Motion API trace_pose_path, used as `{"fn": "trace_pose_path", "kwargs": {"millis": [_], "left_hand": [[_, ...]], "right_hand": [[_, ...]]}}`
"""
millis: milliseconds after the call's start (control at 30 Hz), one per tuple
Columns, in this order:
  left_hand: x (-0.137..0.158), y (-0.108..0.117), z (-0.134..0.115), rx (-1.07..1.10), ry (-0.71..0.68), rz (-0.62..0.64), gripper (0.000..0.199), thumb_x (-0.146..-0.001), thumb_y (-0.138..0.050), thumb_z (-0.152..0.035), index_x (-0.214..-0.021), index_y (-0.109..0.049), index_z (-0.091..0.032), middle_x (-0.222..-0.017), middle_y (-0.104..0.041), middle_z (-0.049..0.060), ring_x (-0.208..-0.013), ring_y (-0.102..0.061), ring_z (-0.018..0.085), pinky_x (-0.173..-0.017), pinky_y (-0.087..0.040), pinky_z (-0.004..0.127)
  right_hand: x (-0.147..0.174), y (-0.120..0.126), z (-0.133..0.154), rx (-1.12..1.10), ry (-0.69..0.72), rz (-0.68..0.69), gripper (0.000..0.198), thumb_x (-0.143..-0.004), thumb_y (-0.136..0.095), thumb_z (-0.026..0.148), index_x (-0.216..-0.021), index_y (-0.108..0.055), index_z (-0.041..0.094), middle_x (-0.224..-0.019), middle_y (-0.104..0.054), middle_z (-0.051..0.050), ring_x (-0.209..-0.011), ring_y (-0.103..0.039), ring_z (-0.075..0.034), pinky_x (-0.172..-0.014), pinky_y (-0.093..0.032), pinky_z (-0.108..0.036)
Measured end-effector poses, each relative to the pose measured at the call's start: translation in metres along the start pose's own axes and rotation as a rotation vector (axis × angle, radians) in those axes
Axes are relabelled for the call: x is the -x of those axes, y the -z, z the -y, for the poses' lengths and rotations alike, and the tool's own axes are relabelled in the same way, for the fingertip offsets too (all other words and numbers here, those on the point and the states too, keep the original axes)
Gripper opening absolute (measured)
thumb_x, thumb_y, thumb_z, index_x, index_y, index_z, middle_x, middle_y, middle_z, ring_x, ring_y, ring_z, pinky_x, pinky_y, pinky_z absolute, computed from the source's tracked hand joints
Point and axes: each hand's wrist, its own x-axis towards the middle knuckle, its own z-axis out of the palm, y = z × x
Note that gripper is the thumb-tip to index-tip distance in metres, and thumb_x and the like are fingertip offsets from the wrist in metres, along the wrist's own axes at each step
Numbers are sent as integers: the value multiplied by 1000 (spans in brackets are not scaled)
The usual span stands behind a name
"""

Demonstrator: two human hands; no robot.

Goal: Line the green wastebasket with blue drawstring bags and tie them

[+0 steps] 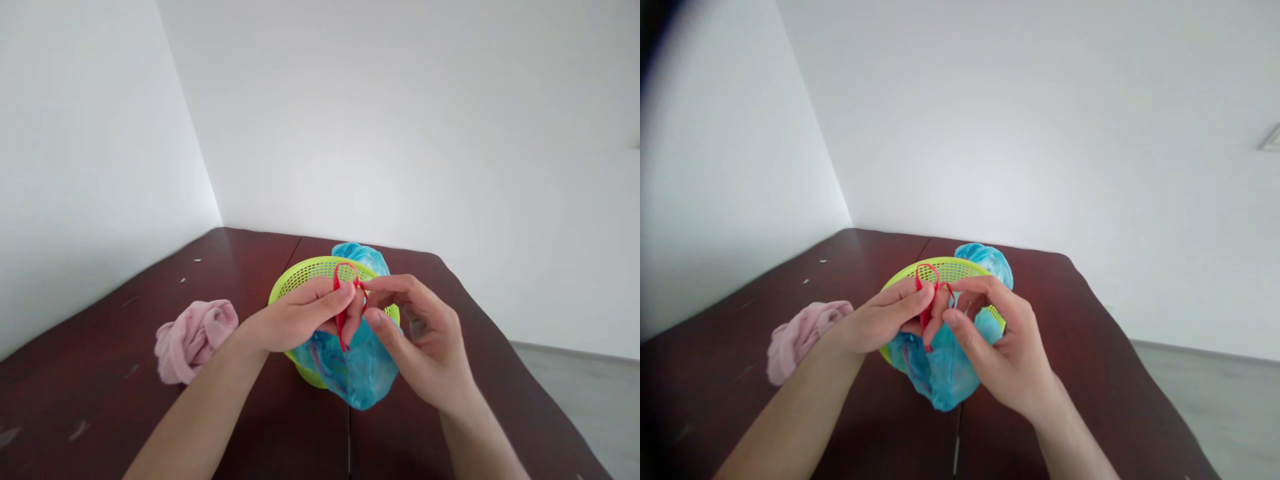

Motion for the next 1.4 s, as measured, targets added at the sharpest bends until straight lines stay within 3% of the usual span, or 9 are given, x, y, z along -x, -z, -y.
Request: {"fn": "trace_pose_path", "kwargs": {"millis": [267, 467, 567, 633, 800, 967, 1100, 1267, 1400], "left_hand": [[-1, -4, -8, -23, 23, 30, 79, -120, -52, -80, -79, -77, -17, -54, -43, -2, -48, -32, 11, -47, -24, 27], [-8, 3, -7, 194, -8, -243, 63, -118, -62, -76, -101, -78, -17, -53, -61, -2, -37, -25, 7, -38, -20, 20], [-9, 6, -11, 298, -14, -285, 55, -116, -70, -71, -114, -80, -16, -50, -55, -7, -37, -19, 6, -38, -22, 17], [-9, 8, -12, 359, -14, -274, 52, -117, -71, -67, -122, -80, -17, -61, -69, -2, -36, -25, 5, -38, -27, 17], [-8, 14, -8, 460, -73, -269, 44, -122, -65, -59, -121, -78, -17, -75, -81, 3, -38, -51, 9, -42, -45, 18], [-4, 16, -9, 471, -55, -154, 48, -126, -54, -58, -106, -72, -18, -74, -83, 7, -49, -72, 17, -50, -57, 21], [1, 6, -16, 213, -129, -193, 60, -128, -46, -62, -95, -70, -19, -63, -74, 5, -54, -70, 18, -59, -59, 24], [12, 2, -18, -646, -357, -539, 44, -129, -52, -49, -113, -81, -20, -90, -81, 5, -80, -78, 18, -79, -59, 29], [14, 3, -14, -820, -562, -633, 37, -130, -50, -39, -138, -82, -24, -123, -90, 8, -120, -86, 24, -113, -62, 36]], "right_hand": [[-3, 0, 4, 16, -37, -27, 8, -111, -84, 28, -105, -83, 23, -84, -77, 0, -70, -67, -15, -66, -58, -28], [6, 2, 6, 23, 39, -126, 12, -111, -80, 18, -101, -77, 24, -87, -72, 1, -74, -64, -14, -66, -52, -29], [5, 2, 3, 32, 120, -100, 14, -108, -80, 12, -111, -79, 26, -92, -73, -1, -82, -66, -17, -70, -54, -32], [3, 2, 0, 100, 196, -69, 21, -104, -81, 9, -116, -81, 27, -98, -72, -3, -87, -68, -20, -72, -56, -35], [2, 2, -4, 432, 360, -57, 24, -100, -90, 16, -117, -86, 32, -144, -67, -12, -131, -72, -34, -105, -64, -55], [-1, -1, -2, 578, 416, 43, 21, -107, -82, 14, -119, -85, 31, -187, -49, -8, -172, -50, -42, -139, -45, -66], [-5, -1, -3, 517, 366, 215, 16, -112, -75, 15, -119, -80, 28, -187, -55, -10, -172, -55, -36, -148, -32, -63], [2, -3, -9, 222, 195, 166, 23, -112, -79, 22, -132, -69, 29, -140, -84, -10, -132, -83, -29, -110, -68, -42], [9, -6, -11, 26, -55, 15, 24, -123, -65, 32, -147, -64, 32, -103, -81, -4, -80, -78, -20, -69, -63, -31]]}}
